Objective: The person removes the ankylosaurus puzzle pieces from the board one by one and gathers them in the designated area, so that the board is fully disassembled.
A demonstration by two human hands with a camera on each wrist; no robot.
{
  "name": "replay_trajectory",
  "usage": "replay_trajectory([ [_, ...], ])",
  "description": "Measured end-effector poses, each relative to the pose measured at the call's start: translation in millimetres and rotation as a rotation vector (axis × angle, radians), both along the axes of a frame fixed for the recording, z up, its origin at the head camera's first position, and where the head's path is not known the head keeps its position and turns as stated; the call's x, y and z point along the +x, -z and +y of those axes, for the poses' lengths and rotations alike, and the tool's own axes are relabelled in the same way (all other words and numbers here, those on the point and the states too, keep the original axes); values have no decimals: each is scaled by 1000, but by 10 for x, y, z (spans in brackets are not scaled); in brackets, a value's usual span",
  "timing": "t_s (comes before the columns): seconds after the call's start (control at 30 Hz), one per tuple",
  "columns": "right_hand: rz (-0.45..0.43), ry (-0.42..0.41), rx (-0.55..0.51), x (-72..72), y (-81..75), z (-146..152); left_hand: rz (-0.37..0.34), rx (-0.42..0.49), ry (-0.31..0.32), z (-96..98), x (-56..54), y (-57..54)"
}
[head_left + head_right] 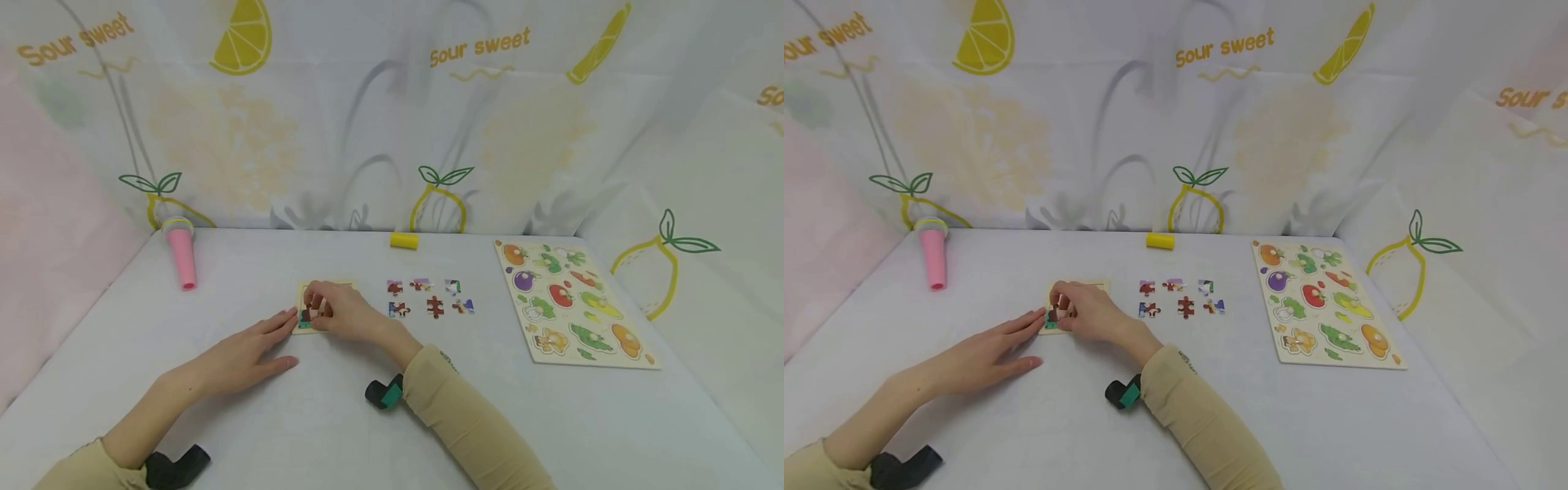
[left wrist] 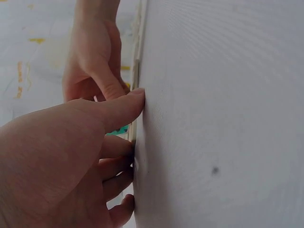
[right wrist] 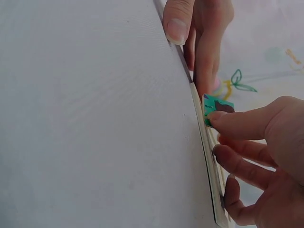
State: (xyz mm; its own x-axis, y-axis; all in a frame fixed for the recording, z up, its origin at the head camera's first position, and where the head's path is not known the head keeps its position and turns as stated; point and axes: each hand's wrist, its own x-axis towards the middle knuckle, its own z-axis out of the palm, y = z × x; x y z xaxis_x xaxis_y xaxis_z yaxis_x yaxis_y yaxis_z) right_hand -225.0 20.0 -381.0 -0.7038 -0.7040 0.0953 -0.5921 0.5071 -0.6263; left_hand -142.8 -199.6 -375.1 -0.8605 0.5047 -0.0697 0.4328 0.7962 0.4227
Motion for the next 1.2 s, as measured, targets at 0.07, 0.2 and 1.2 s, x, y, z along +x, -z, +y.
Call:
replay_trajectory([
  [0.07, 26, -11, 0, 1, -12, -3, 7, 1, 1, -2, -1, 1],
  [0.2, 55, -12, 4, 13, -35, -12, 15, 4, 2, -6, 1, 9],
  [1.2, -76, 160, -70, 37, -96, 15, 14, -8, -6, 7, -9, 16],
])
